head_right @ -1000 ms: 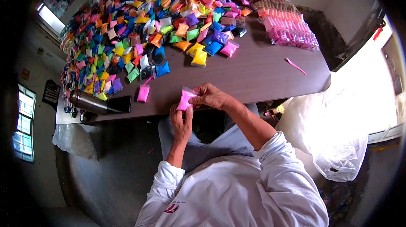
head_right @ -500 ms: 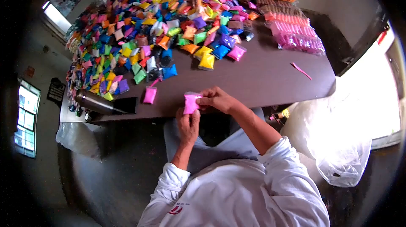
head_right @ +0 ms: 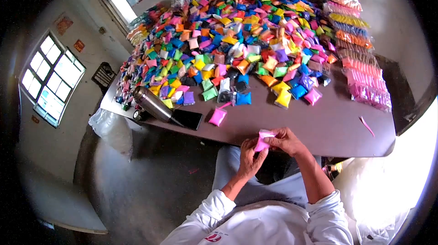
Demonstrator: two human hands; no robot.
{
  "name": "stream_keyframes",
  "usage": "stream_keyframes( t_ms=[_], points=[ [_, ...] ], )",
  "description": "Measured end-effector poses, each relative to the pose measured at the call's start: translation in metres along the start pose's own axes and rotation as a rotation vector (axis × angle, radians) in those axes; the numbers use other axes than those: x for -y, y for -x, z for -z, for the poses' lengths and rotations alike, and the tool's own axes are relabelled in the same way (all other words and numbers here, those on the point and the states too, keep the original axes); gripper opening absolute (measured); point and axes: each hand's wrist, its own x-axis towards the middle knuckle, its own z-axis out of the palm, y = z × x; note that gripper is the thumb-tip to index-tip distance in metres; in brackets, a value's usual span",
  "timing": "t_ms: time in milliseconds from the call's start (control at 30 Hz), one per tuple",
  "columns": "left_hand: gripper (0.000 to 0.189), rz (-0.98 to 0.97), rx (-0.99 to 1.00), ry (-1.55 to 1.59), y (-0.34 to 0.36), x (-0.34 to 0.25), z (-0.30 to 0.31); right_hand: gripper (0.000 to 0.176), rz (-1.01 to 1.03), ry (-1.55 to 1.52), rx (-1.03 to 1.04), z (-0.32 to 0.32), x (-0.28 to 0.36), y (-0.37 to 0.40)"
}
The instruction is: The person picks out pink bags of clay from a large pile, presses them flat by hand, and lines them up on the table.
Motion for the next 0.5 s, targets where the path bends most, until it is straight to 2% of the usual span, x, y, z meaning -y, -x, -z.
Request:
stream_keyframes(
  t_ms=[33, 333, 500],
  points=[
    [0.031, -0.037, -0.046, -0.014, -0.0005, -0.0027, -0.0002, 0.019, 0.005, 0.035, 0.02, 0.0017, -0.0022, -0.0014],
    [0.03, -0.031, -0.013, 0.008, -0.0019, -0.0093, 0.007, 0.018, -0.003, 0.093, 0.024, 0.0061, -0.0114, -0.0015],
    [0.031, -0.006, -0.021, -0.002, 0.0011, -0.0037, 0.0037, 0.022, -0.055, -0.028, 0.021, 0.0041, -0.0075, -0.002]
  ],
)
